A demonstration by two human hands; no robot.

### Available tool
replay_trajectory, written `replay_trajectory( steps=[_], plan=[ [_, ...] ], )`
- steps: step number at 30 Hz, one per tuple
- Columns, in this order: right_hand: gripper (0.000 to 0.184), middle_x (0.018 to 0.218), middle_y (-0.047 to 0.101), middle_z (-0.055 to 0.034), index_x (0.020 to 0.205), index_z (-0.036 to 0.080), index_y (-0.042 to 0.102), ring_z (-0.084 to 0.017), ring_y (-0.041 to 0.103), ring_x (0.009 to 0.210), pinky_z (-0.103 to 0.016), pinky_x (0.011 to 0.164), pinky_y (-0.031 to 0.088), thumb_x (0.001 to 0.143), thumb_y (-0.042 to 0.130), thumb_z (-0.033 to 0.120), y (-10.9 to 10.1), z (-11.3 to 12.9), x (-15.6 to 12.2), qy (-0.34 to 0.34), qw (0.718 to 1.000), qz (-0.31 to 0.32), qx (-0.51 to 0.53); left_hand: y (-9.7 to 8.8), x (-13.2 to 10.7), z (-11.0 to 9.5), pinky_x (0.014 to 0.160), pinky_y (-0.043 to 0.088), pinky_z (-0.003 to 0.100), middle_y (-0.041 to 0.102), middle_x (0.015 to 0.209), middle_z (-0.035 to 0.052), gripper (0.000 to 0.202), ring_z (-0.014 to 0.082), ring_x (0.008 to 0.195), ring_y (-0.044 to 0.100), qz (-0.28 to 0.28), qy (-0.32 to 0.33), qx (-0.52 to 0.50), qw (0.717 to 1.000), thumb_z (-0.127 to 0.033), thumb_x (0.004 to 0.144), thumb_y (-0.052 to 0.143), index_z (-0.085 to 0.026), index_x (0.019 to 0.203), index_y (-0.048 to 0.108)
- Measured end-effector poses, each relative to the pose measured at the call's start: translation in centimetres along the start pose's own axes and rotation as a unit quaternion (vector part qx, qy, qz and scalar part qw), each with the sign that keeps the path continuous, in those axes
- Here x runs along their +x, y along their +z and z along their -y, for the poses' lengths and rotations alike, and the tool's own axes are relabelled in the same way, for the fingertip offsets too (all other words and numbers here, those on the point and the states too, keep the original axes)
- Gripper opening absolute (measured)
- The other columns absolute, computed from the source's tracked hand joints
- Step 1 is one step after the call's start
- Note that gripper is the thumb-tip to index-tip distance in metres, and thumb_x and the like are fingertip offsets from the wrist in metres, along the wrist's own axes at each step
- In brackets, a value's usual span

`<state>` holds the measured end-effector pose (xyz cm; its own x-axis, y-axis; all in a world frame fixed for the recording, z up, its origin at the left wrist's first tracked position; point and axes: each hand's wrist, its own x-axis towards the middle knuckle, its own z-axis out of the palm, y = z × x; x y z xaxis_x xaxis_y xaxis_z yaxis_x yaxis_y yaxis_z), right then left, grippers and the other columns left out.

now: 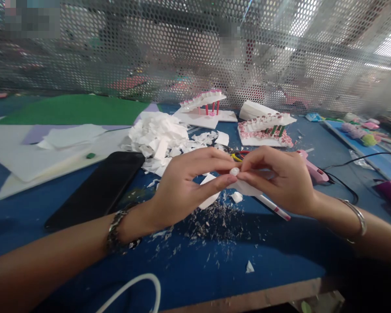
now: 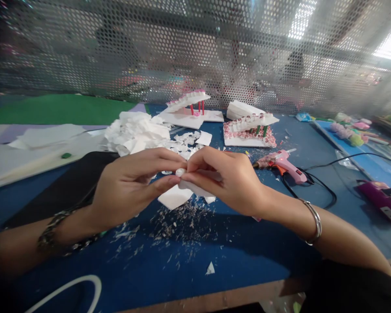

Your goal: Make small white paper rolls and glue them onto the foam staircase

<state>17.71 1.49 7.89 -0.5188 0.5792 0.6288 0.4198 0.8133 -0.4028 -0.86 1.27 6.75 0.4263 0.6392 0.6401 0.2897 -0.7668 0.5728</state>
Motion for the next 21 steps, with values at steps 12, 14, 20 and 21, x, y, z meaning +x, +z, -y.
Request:
replay_trajectory(
  steps=[12,14,20,21],
  plan=[
    [0.007,0.069,0.062,0.0022,0.078,0.016,0.055,-0.006,0.057,0.060,-0.016,0.057,0.046,0.081,0.055,0.022,-0.3,-0.3,0.2,0.008,1.000,0.014,-0.013,-0.1,0.5,0.4,0.065,0.046,0.017,0.066,0.079,-0.0014,0.011,0.0101,0.071,0.058,0.030,-0.064,-0.027,0.997,-0.021,0.080,0.056,-0.020,0.078,0.067],
    [0.004,0.075,0.063,0.0010,0.083,0.017,0.055,-0.007,0.059,0.065,-0.017,0.060,0.048,0.081,0.054,0.021,-0.4,-0.5,0.2,-0.005,1.000,0.001,-0.022,0.0,0.5,0.5,0.063,0.047,0.017,0.067,0.080,-0.0004,0.012,0.0109,0.071,0.059,0.020,-0.087,-0.048,0.995,-0.022,0.080,0.056,-0.020,0.079,0.068],
    [0.015,0.086,0.063,-0.0018,0.090,0.019,0.059,-0.009,0.059,0.077,-0.022,0.069,0.050,0.084,0.046,0.012,-0.5,-1.0,0.3,-0.110,0.993,0.029,-0.040,0.1,0.6,0.8,0.057,0.049,0.016,0.068,0.074,0.0009,0.013,0.0110,0.066,0.060,-0.001,-0.145,-0.104,0.984,-0.025,0.078,0.057,-0.016,0.076,0.068],
    [0.014,0.087,0.063,-0.0017,0.090,0.019,0.059,-0.009,0.059,0.077,-0.022,0.069,0.050,0.084,0.048,0.013,-0.5,-1.0,0.3,-0.115,0.992,0.029,-0.050,0.1,0.6,0.8,0.057,0.049,0.016,0.068,0.073,0.0010,0.014,0.0108,0.065,0.060,0.002,-0.149,-0.109,0.983,-0.025,0.078,0.057,-0.016,0.076,0.067]
  ],
)
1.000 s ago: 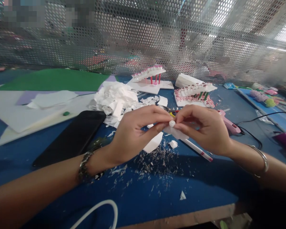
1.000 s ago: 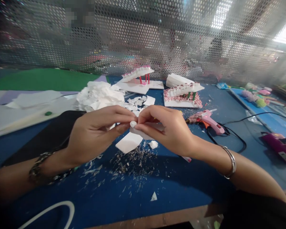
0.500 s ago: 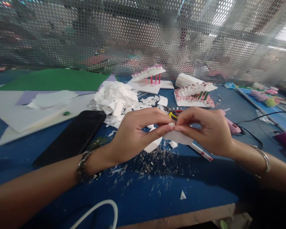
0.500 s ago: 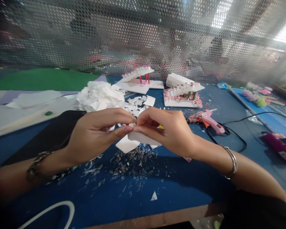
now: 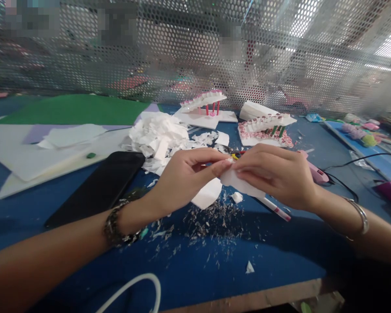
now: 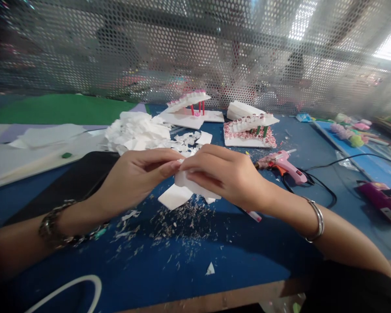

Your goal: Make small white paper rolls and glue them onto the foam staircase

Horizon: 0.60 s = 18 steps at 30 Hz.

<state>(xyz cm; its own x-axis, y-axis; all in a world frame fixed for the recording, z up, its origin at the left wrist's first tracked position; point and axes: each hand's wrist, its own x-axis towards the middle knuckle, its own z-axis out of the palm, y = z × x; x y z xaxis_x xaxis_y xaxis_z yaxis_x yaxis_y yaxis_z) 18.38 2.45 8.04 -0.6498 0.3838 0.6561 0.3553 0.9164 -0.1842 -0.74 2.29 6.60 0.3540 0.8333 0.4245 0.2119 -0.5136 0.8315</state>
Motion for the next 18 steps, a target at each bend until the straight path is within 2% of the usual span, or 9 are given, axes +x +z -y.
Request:
replay_trajectory(
  steps=[6,11,14,18],
  plan=[
    [0.013,0.089,0.062,-0.0002,0.093,0.019,0.059,-0.007,0.057,0.080,-0.018,0.073,0.047,0.083,0.053,0.016,-0.13,0.11,-0.20,-0.027,0.997,-0.001,-0.078,0.00,0.04,0.55,0.057,0.049,0.015,0.066,0.072,0.0010,0.015,0.0101,0.065,0.060,0.021,-0.020,-0.018,0.999,-0.026,0.079,0.057,-0.015,0.076,0.066],
    [0.013,0.087,0.060,-0.0028,0.095,0.016,0.057,-0.011,0.055,0.081,-0.024,0.076,0.047,0.086,0.048,0.015,-0.14,0.03,-0.69,-0.057,0.988,0.014,-0.140,0.16,0.14,0.63,0.056,0.050,0.015,0.066,0.070,0.0008,0.014,0.0099,0.063,0.059,0.043,-0.020,-0.036,0.998,-0.024,0.079,0.056,-0.016,0.073,0.065],
    [0.014,0.086,0.060,-0.0025,0.095,0.017,0.056,-0.011,0.054,0.081,-0.024,0.075,0.047,0.086,0.047,0.013,-0.16,-0.08,-0.81,-0.065,0.985,0.021,-0.157,0.30,0.14,0.42,0.057,0.050,0.016,0.065,0.066,0.0005,0.015,0.0097,0.060,0.058,0.055,-0.021,-0.042,0.997,-0.021,0.079,0.055,-0.016,0.068,0.064],
    [0.009,0.085,0.059,-0.0028,0.090,0.017,0.056,-0.011,0.055,0.079,-0.024,0.073,0.047,0.086,0.048,0.017,-0.21,-0.09,-0.51,-0.050,0.989,0.024,-0.140,0.36,0.01,0.31,0.055,0.049,0.016,0.063,0.066,0.0004,0.013,0.0099,0.061,0.057,0.060,-0.007,-0.036,0.998,-0.021,0.079,0.055,-0.017,0.070,0.064]
  ],
)
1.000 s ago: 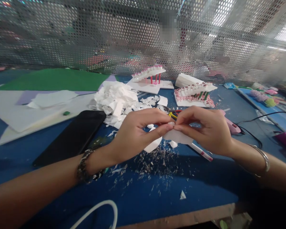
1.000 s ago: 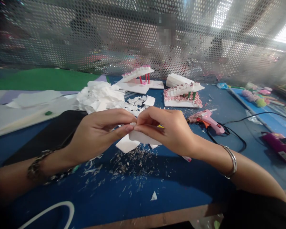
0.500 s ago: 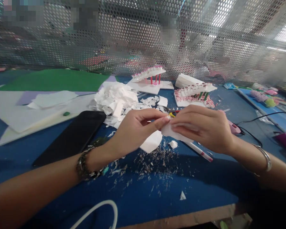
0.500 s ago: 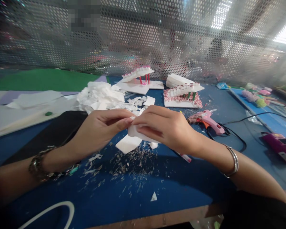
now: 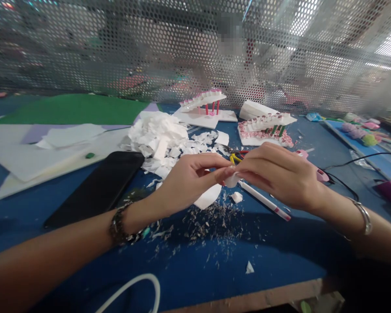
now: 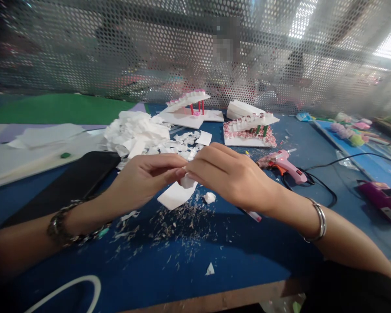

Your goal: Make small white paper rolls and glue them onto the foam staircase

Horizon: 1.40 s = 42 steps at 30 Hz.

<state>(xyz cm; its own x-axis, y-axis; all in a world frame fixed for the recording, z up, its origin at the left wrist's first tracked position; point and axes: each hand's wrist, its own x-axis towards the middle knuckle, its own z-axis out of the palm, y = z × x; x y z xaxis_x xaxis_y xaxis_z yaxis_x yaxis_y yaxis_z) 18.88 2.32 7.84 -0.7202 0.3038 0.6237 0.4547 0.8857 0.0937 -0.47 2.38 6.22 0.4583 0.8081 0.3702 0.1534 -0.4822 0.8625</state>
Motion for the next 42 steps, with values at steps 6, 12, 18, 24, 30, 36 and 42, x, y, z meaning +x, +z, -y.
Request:
replay_trajectory(
  steps=[6,12,18,24,30,36,42],
  plan=[
    [0.006,0.076,0.058,-0.0009,0.078,0.017,0.054,-0.009,0.055,0.070,-0.021,0.065,0.046,0.083,0.052,0.019,0.1,0.0,0.6,0.078,0.988,-0.010,0.132,-0.1,-0.3,0.0,0.055,0.045,0.015,0.064,0.072,-0.0016,0.011,0.0084,0.063,0.056,-0.019,0.049,0.061,0.997,-0.021,0.080,0.057,-0.019,0.073,0.066],
    [0.009,0.071,0.059,-0.0004,0.073,0.016,0.052,-0.009,0.055,0.066,-0.021,0.061,0.046,0.080,0.055,0.019,0.7,0.5,0.4,0.127,0.976,-0.035,0.172,0.1,-0.7,-0.5,0.061,0.046,0.016,0.064,0.074,-0.0011,0.007,0.0097,0.067,0.057,-0.032,0.064,0.105,0.992,-0.024,0.075,0.063,-0.018,0.077,0.066],
    [0.006,0.072,0.061,-0.0003,0.074,0.017,0.054,-0.008,0.056,0.067,-0.021,0.064,0.046,0.080,0.056,0.018,0.0,0.7,0.6,0.135,0.976,-0.030,0.171,0.0,-0.8,-1.0,0.068,0.047,0.020,0.067,0.082,-0.0007,0.010,0.0123,0.075,0.060,-0.043,0.071,0.131,0.988,-0.021,0.079,0.058,-0.022,0.082,0.068],
    [0.002,0.075,0.062,0.0001,0.078,0.015,0.058,-0.006,0.057,0.069,-0.016,0.062,0.045,0.079,0.056,0.015,-0.7,0.4,1.0,0.152,0.961,-0.026,0.229,-0.5,-0.6,-1.1,0.068,0.047,0.019,0.068,0.086,0.0004,0.014,0.0120,0.077,0.060,-0.044,0.095,0.086,0.991,-0.018,0.081,0.055,-0.021,0.086,0.068],
    [0.005,0.073,0.062,-0.0008,0.076,0.015,0.059,-0.008,0.057,0.067,-0.019,0.056,0.045,0.077,0.059,0.020,-0.3,0.8,0.7,0.209,0.920,-0.028,0.332,-0.6,-0.6,-0.6,0.063,0.049,0.018,0.068,0.077,-0.0003,0.005,0.0112,0.072,0.061,-0.039,0.064,-0.042,0.996,-0.018,0.075,0.062,-0.020,0.078,0.067],
    [0.009,0.069,0.060,-0.0014,0.075,0.014,0.057,-0.010,0.057,0.067,-0.021,0.055,0.045,0.078,0.059,0.022,-0.2,0.9,0.6,0.213,0.907,-0.020,0.362,-0.4,-0.5,-0.7,0.057,0.048,0.015,0.065,0.077,-0.0010,0.008,0.0081,0.065,0.059,-0.031,0.045,-0.045,0.997,-0.018,0.074,0.064,-0.018,0.082,0.063],
    [0.005,0.072,0.062,-0.0022,0.074,0.014,0.056,-0.009,0.058,0.070,-0.021,0.064,0.047,0.077,0.058,0.011,0.1,0.7,0.8,0.109,0.954,-0.067,0.271,-0.2,-0.8,-1.1,0.062,0.046,0.016,0.060,0.081,0.0007,0.005,0.0092,0.076,0.056,-0.068,0.113,0.038,0.991,-0.015,0.077,0.062,-0.018,0.077,0.066]
  ],
)
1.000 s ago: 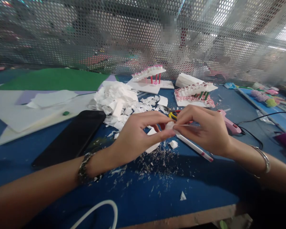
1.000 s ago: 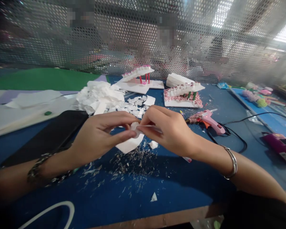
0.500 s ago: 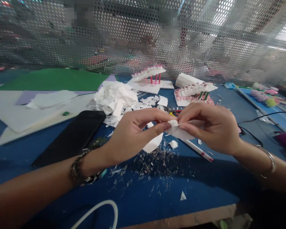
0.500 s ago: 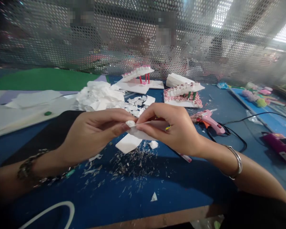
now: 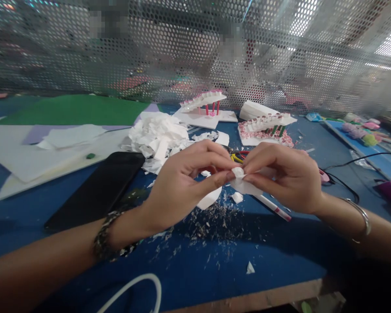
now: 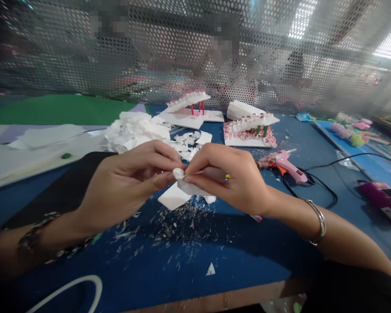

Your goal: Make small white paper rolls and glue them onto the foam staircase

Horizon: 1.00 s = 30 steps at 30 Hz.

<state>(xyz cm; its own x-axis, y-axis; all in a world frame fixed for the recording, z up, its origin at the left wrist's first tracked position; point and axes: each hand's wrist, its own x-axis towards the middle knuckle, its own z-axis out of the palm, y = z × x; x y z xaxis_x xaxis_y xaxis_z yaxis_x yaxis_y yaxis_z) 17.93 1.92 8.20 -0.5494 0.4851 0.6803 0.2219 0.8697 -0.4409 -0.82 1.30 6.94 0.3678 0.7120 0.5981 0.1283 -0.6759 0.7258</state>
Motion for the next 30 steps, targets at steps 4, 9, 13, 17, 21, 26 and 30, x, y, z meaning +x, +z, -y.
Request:
replay_trajectory(
  steps=[4,9,13,17,21,26,30],
  plan=[
    [0.006,0.070,0.062,-0.0026,0.073,0.014,0.055,-0.008,0.059,0.068,-0.018,0.061,0.046,0.075,0.061,0.011,0.07,0.10,-0.06,-0.021,0.998,-0.014,-0.054,0.12,-0.23,-0.53,0.070,0.047,0.017,0.060,0.086,0.0007,0.015,0.0092,0.079,0.056,-0.007,0.045,0.091,0.995,-0.010,0.078,0.058,-0.019,0.086,0.067],
    [0.010,0.067,0.062,-0.0018,0.071,0.014,0.054,-0.008,0.059,0.064,-0.019,0.059,0.047,0.076,0.062,0.017,0.09,0.14,-0.23,-0.005,0.998,-0.012,-0.060,0.14,-0.18,-0.72,0.071,0.047,0.019,0.061,0.088,0.0038,0.014,0.0110,0.078,0.057,0.021,0.103,0.127,0.986,-0.014,0.079,0.055,-0.015,0.089,0.065],
    [0.012,0.066,0.063,0.0002,0.070,0.016,0.052,-0.006,0.057,0.058,-0.017,0.053,0.045,0.075,0.063,0.018,0.01,0.36,-0.16,-0.001,0.998,-0.002,-0.063,-0.23,-0.18,-0.59,0.072,0.046,0.018,0.063,0.087,0.0044,0.012,0.0108,0.077,0.058,0.051,0.118,0.150,0.980,-0.017,0.076,0.062,-0.013,0.088,0.065],
    [0.014,0.061,0.061,0.0029,0.067,0.017,0.052,-0.004,0.054,0.052,-0.014,0.048,0.042,0.074,0.064,0.018,-0.13,0.79,-0.04,0.012,0.996,0.006,-0.086,-0.49,-0.13,-0.58,0.072,0.044,0.015,0.064,0.084,0.0036,0.010,0.0093,0.077,0.058,0.071,0.127,0.166,0.975,-0.014,0.080,0.057,-0.012,0.086,0.064],
    [0.014,0.062,0.062,0.0037,0.070,0.017,0.052,-0.005,0.056,0.053,-0.015,0.051,0.044,0.074,0.065,0.021,-0.39,0.96,-0.07,0.017,0.993,-0.007,-0.120,-0.50,0.05,-0.41,0.072,0.044,0.016,0.065,0.080,0.0013,0.009,0.0096,0.076,0.058,0.080,0.110,0.169,0.976,-0.016,0.081,0.055,-0.014,0.085,0.063],
    [0.008,0.077,0.062,0.0001,0.084,0.018,0.055,-0.008,0.058,0.071,-0.019,0.065,0.048,0.080,0.054,0.011,-0.81,0.61,-0.07,-0.039,0.994,0.038,-0.090,-0.33,0.29,-0.12,0.067,0.046,0.018,0.067,0.078,0.0006,0.011,0.0105,0.071,0.059,0.048,0.047,0.154,0.986,-0.020,0.081,0.055,-0.017,0.080,0.066],
    [0.014,0.088,0.059,-0.0039,0.092,0.018,0.058,-0.009,0.057,0.079,-0.021,0.070,0.048,0.083,0.049,0.010,-0.82,0.30,-0.12,-0.085,0.986,0.061,-0.127,-0.21,0.41,-0.07,0.061,0.046,0.017,0.066,0.076,0.0001,0.014,0.0102,0.068,0.059,0.039,0.012,0.140,0.989,-0.022,0.082,0.053,-0.017,0.079,0.066]
  ],
)
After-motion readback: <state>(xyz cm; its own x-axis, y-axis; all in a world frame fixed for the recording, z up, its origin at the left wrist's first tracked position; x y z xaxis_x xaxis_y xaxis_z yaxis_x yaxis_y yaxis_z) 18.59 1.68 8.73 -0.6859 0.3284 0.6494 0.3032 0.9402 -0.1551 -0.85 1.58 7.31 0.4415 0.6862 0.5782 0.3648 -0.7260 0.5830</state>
